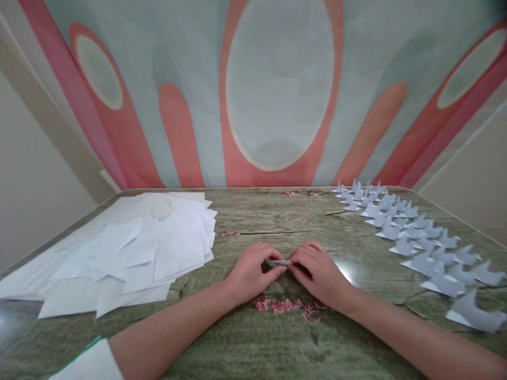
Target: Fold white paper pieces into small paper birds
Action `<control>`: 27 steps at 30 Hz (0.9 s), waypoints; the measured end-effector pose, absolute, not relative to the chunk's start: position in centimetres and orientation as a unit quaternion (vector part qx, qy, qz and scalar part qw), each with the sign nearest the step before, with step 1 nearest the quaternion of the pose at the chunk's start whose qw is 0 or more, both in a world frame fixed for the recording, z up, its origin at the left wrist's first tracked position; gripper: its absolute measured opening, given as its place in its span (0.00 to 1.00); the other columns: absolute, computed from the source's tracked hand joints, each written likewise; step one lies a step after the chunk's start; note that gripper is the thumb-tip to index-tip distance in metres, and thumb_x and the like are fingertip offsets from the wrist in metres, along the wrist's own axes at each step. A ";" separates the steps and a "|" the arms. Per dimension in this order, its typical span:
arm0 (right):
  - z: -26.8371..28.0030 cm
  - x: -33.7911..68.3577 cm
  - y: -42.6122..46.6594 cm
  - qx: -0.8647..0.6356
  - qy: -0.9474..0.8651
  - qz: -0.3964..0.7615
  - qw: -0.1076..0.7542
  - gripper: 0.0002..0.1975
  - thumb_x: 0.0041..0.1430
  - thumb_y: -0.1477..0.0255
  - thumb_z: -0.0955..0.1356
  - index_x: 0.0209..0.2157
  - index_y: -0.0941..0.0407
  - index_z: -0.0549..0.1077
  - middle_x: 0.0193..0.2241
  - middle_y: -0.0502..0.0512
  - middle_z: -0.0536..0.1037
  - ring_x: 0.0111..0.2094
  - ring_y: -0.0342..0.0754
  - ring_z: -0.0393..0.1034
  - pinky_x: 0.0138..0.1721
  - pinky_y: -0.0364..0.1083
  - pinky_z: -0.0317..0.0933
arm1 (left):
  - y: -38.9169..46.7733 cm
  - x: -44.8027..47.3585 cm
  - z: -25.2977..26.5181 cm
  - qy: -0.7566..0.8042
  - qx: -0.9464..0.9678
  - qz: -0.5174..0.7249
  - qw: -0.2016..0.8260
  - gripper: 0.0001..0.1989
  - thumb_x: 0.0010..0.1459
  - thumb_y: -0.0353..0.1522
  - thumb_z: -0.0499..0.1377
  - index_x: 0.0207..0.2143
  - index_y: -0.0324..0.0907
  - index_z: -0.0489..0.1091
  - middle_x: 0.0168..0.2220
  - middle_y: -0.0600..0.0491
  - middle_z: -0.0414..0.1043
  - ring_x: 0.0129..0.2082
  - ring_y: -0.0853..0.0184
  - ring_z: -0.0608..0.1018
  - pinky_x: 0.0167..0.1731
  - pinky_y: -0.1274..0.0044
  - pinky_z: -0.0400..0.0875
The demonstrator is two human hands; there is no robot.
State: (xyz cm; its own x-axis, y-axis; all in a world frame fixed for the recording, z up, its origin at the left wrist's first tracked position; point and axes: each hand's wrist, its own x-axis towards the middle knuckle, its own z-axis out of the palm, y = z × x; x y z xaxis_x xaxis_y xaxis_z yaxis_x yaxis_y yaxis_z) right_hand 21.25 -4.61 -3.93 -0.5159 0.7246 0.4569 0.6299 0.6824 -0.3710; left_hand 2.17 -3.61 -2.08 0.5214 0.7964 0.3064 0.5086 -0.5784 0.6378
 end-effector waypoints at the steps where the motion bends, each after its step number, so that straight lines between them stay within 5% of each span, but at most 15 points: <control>1: -3.9 21.2 -4.6 -0.385 -0.874 0.051 0.293 0.05 0.58 0.75 0.62 0.30 0.57 0.68 0.27 0.51 0.72 0.32 0.45 0.64 0.42 0.49 0.53 | -3.6 2.1 -2.1 0.383 0.846 0.294 0.227 0.02 0.53 0.30 0.57 0.31 0.41 0.68 0.30 0.54 0.70 0.34 0.68 0.70 0.37 0.76 0.62; 10: -3.6 21.1 -5.2 -0.337 -0.901 -0.113 0.249 0.08 0.57 0.77 0.61 0.27 0.57 0.69 0.25 0.53 0.72 0.32 0.45 0.64 0.44 0.51 0.53 | -3.8 1.9 -1.8 0.332 0.905 0.242 0.107 0.03 0.54 0.28 0.55 0.32 0.42 0.68 0.33 0.53 0.71 0.37 0.66 0.69 0.38 0.73 0.59; 18: -3.7 21.5 -5.1 -0.323 -0.905 -0.104 0.258 0.08 0.59 0.76 0.60 0.33 0.57 0.70 0.31 0.53 0.74 0.36 0.45 0.64 0.47 0.51 0.52 | -3.5 1.5 -2.0 0.324 0.907 0.259 0.066 0.04 0.56 0.29 0.54 0.32 0.42 0.69 0.33 0.53 0.71 0.36 0.66 0.69 0.38 0.73 0.59; 27: -4.0 21.8 -4.5 -0.368 -0.894 -0.114 0.229 0.09 0.58 0.77 0.61 0.29 0.58 0.71 0.26 0.54 0.72 0.33 0.47 0.63 0.42 0.51 0.54 | -3.8 1.8 -1.8 0.320 0.914 0.237 0.078 0.09 0.56 0.35 0.55 0.39 0.43 0.67 0.38 0.51 0.70 0.40 0.64 0.68 0.41 0.72 0.60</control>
